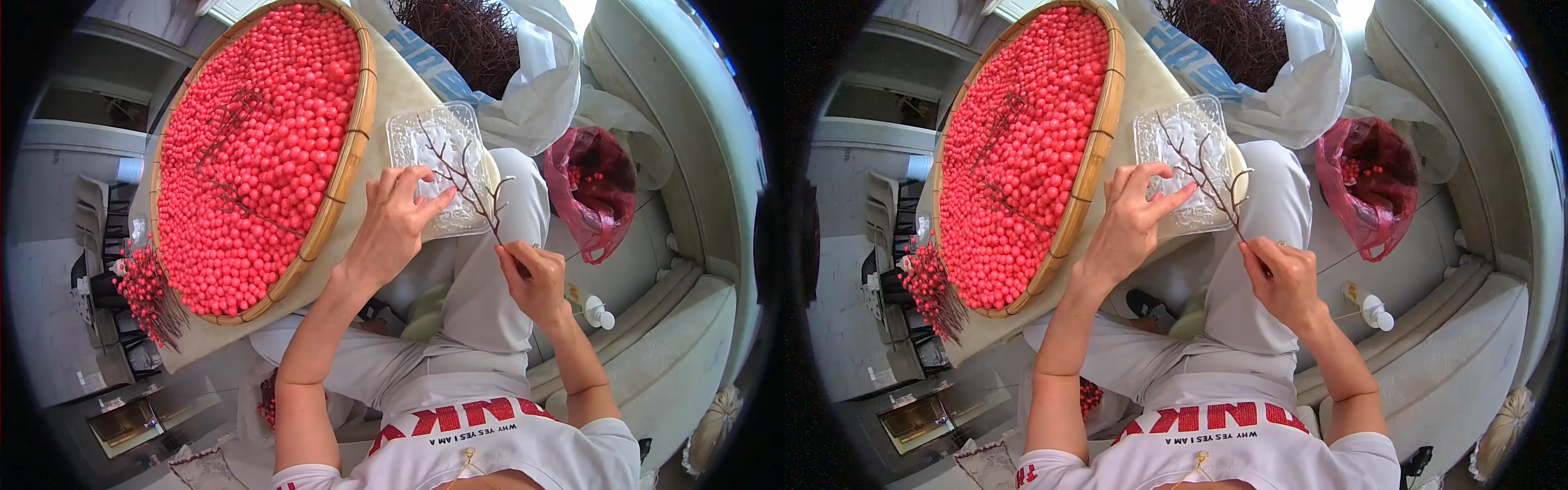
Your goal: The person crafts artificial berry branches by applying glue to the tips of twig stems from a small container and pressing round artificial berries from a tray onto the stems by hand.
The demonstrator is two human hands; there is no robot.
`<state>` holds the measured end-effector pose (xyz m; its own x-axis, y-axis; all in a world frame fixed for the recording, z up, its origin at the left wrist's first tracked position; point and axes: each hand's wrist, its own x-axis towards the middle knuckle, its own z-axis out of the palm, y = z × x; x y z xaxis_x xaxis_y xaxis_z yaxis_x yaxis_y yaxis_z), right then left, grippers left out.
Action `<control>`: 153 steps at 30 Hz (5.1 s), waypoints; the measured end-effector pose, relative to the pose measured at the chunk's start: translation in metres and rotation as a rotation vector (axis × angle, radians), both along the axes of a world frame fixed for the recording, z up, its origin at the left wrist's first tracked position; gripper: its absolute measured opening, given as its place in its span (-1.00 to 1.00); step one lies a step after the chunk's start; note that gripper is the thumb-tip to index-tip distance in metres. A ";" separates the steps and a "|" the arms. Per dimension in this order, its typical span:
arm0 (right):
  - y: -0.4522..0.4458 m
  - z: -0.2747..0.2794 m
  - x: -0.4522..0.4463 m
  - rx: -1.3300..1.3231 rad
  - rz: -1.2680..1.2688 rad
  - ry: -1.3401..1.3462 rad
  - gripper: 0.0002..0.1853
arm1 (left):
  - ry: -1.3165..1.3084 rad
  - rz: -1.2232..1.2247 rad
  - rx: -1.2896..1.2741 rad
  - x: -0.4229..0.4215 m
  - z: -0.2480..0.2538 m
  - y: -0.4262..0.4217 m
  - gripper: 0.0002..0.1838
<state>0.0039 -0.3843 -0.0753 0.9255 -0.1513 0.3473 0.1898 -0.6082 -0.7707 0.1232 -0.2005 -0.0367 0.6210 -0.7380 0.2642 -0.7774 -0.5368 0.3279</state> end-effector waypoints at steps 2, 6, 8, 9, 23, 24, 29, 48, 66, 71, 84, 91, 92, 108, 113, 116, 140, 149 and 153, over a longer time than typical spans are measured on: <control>0.001 -0.002 -0.003 0.008 0.020 0.008 -0.86 | 0.013 0.004 -0.005 -0.001 -0.001 0.000 -0.63; 0.005 -0.001 -0.010 0.077 0.032 0.067 -0.85 | 0.017 -0.010 -0.007 -0.005 0.003 0.004 -0.63; 0.009 0.000 -0.012 0.100 0.036 0.086 -0.85 | 0.017 -0.014 -0.007 -0.007 0.003 0.005 -0.63; 0.010 0.000 -0.012 0.136 0.028 0.096 -0.84 | 0.015 0.002 -0.024 -0.008 0.003 0.005 -0.63; 0.021 0.006 -0.014 0.325 -0.034 0.206 -0.80 | -0.097 -0.001 0.026 -0.011 0.003 -0.004 -0.62; 0.021 0.006 -0.015 0.324 -0.031 0.211 -0.81 | -0.082 -0.001 0.036 -0.010 0.005 -0.004 -0.61; 0.023 0.015 -0.017 0.340 -0.017 0.204 -0.83 | 0.014 0.007 -0.045 -0.008 0.016 0.002 -0.61; 0.183 0.076 0.033 0.139 0.431 -0.148 -0.91 | 0.781 0.308 -1.654 -0.088 0.028 0.151 -0.74; 0.240 0.067 0.127 -0.276 0.479 -0.235 -0.82 | 0.949 0.014 -1.925 -0.102 -0.006 0.234 -0.86; 0.253 0.049 0.151 -0.460 0.520 -0.236 -0.80 | 1.059 -0.110 -1.995 -0.107 -0.011 0.236 -0.85; 0.240 0.110 0.083 0.251 0.607 0.054 -0.81 | 1.215 -0.203 -1.982 -0.109 -0.012 0.226 -0.85; 0.243 0.097 0.088 0.376 0.512 0.089 -0.80 | 1.193 -0.209 -1.882 -0.114 -0.009 0.221 -0.88; 0.243 0.097 0.089 0.399 0.505 0.098 -0.80 | 1.188 -0.247 -1.866 -0.115 -0.008 0.221 -0.87; 0.236 0.105 0.085 0.807 0.585 0.214 -0.79 | 1.098 -0.065 -1.806 -0.121 -0.002 0.217 -0.92; 0.232 0.105 0.077 0.787 0.656 0.159 -0.78 | 1.033 0.085 -1.843 -0.125 0.003 0.218 -0.92; 0.226 0.102 0.068 0.632 0.816 0.090 -0.76 | 0.901 0.252 -1.829 -0.123 0.014 0.210 -0.91; 0.214 0.097 0.048 0.630 0.885 0.049 -0.68 | 0.568 0.655 -1.484 -0.128 0.050 0.178 -0.93; 0.211 0.094 0.046 0.501 0.810 0.000 -0.69 | 0.548 0.652 -1.455 -0.126 0.043 0.173 -0.94; 0.210 0.092 0.047 0.487 0.793 0.003 -0.68 | 0.577 0.645 -1.449 -0.124 0.043 0.173 -0.92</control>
